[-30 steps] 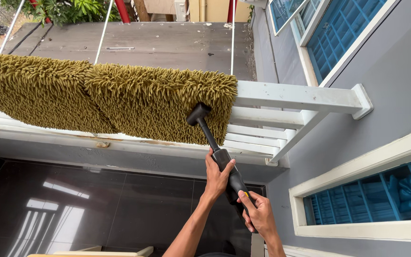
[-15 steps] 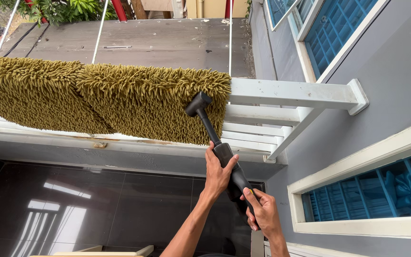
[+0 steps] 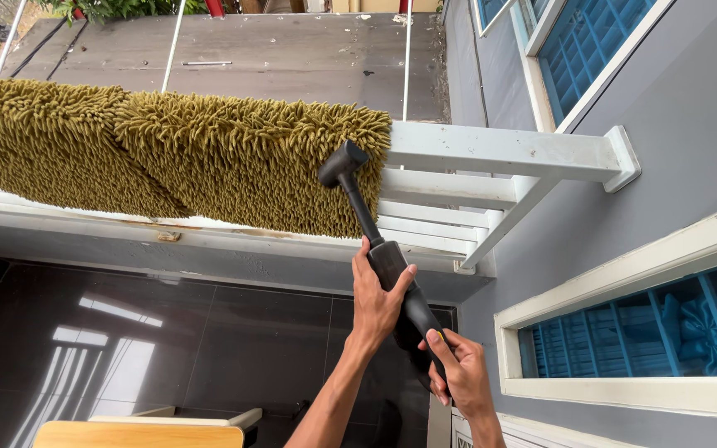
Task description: The person vacuums two shaggy rugs hanging on a balcony railing using a handheld vacuum cleaner with a brush attachment.
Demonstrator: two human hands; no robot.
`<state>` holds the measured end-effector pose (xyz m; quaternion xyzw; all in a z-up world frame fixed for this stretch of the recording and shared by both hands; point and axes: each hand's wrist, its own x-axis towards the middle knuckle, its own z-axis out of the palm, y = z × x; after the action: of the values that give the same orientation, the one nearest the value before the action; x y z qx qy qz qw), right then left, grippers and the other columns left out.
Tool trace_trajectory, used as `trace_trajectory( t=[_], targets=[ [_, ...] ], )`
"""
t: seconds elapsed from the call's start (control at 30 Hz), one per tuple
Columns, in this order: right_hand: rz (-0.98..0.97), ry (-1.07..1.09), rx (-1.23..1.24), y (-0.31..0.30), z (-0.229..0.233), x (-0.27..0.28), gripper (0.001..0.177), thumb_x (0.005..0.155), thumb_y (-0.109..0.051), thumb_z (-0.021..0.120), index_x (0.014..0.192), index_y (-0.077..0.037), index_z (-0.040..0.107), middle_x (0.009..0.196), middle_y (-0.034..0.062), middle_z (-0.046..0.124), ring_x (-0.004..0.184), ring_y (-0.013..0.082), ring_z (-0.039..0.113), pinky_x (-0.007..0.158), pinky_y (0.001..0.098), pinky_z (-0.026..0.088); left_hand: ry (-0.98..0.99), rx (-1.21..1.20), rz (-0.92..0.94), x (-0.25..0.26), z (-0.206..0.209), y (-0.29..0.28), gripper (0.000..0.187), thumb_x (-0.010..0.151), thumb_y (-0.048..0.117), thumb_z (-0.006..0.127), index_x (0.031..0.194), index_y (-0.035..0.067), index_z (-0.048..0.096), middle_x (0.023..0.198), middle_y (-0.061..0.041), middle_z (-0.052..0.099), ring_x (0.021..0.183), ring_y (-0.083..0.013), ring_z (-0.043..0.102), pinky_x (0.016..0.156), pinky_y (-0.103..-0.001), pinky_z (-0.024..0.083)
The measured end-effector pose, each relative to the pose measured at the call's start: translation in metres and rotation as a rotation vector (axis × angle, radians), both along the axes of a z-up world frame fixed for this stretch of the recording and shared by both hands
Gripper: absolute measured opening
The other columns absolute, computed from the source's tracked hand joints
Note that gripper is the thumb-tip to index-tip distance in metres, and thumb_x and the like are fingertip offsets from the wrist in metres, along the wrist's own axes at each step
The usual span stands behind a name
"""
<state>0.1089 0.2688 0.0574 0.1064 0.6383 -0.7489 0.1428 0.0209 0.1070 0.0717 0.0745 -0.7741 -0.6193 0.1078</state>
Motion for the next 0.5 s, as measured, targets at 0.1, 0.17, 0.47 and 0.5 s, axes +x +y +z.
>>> trace_trajectory(
  t=[0.1,0.17,0.47,0.5],
  targets=[
    [-0.005,-0.002,-0.028,-0.002,-0.006,-0.004,0.046,0.095,-0.040,0.064,0.083,0.004,0.067,0.038,0.0034,0.041,0.024,0.0127,0.039,0.026,0.0293,0.031,0.047,-0.040,0.016,-0.009,-0.018,0.006,0.099,0.086,0.041,0.078,0.151,-0.012,0.026,0.134,-0.027,0.047,0.117,-0.0368,0.061,0.095,-0.043,0.054],
    [0.002,0.004,-0.024,-0.003,-0.017,-0.006,0.047,0.096,-0.041,0.064,0.083,0.004,0.065,0.038,0.0034,0.041,0.024,0.0127,0.039,0.026,0.0295,0.030,0.022,-0.045,0.009,-0.015,-0.041,0.008,0.099,0.086,0.042,0.078,0.151,-0.012,0.027,0.135,-0.028,0.047,0.118,-0.0374,0.060,0.096,-0.043,0.053],
    [-0.048,-0.157,-0.033,0.004,-0.041,0.016,0.048,0.093,-0.039,0.067,0.080,0.007,0.063,0.037,0.0057,0.040,0.022,0.0155,0.036,0.025,0.0321,0.028,-0.142,-0.017,-0.030,0.010,-0.076,0.011,0.104,0.080,0.048,0.077,0.151,-0.009,0.027,0.135,-0.025,0.048,0.116,-0.0353,0.064,0.092,-0.043,0.057],
    [-0.031,-0.129,-0.026,0.002,-0.039,0.014,0.047,0.093,-0.039,0.067,0.080,0.007,0.064,0.036,0.0054,0.040,0.022,0.0150,0.036,0.025,0.0316,0.028,-0.129,-0.007,-0.024,0.012,-0.063,0.007,0.104,0.081,0.050,0.076,0.151,-0.008,0.026,0.135,-0.025,0.047,0.115,-0.0344,0.064,0.091,-0.043,0.059]
  ],
)
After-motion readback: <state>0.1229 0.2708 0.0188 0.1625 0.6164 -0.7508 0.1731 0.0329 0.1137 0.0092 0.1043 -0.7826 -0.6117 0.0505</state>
